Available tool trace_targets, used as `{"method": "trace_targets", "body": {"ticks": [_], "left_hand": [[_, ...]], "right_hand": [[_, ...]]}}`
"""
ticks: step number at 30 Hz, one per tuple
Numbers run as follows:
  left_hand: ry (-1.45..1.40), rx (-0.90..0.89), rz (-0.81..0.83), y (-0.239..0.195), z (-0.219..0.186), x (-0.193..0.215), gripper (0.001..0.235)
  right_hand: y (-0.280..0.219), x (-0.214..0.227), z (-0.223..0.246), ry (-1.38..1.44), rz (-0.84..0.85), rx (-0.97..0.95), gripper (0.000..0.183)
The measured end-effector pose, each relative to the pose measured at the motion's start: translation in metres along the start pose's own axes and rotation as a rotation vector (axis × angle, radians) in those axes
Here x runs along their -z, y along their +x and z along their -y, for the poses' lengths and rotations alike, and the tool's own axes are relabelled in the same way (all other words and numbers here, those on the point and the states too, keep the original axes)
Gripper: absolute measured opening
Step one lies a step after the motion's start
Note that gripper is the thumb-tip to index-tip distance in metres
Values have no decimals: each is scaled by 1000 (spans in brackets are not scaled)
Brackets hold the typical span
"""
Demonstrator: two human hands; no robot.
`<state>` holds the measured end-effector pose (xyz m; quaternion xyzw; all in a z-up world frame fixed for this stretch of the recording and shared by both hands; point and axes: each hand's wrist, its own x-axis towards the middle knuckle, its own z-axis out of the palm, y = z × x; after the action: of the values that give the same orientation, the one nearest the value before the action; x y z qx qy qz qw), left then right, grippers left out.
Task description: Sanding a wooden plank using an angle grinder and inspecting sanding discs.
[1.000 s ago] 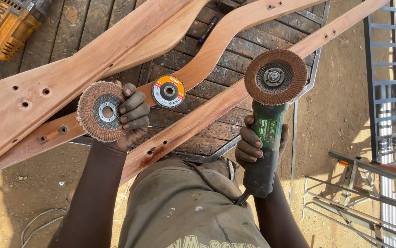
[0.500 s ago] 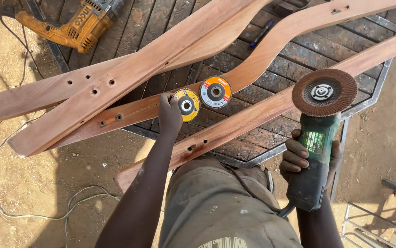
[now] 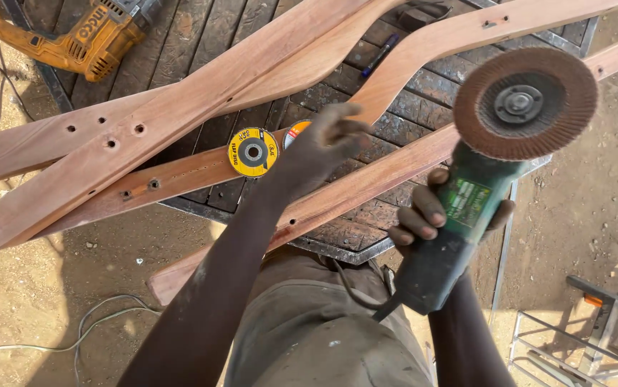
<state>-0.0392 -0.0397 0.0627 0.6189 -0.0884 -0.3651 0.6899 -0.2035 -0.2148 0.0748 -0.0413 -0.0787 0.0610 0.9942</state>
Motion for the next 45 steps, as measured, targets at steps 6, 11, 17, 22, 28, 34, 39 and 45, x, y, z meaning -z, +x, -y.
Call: {"method": "trace_targets", "body": {"ticks": [6, 11, 17, 22, 28, 34, 39, 45], "left_hand": [[-319, 218, 329, 11, 24, -62, 73], [-280, -119, 181, -22, 58, -63, 59], [-176, 50, -74, -36, 54, -77, 100], [-240, 34, -111, -57, 46, -114, 85], [-158, 11, -206, -59, 66, -134, 79], [-337, 5, -314, -69, 88, -144, 79], [-384, 12, -380, -80, 108, -155, 76], [-438, 8, -341, -74, 102, -182, 77]], "right_hand": [[-2, 15, -51, 200, 25, -184, 81], [-33, 0, -46, 24, -373, -282, 80], [-72, 49, -13, -539, -654, -581, 58], [-98, 52, -3, -427, -605, -589, 47], [-93, 10, 7, -321, -656, -635, 44], [-26, -62, 63, -1690, -157, -1281, 71], [-8, -57, 104, -2033, -218, -697, 37], [30, -38, 97, -2178, 29, -491, 63]]}}
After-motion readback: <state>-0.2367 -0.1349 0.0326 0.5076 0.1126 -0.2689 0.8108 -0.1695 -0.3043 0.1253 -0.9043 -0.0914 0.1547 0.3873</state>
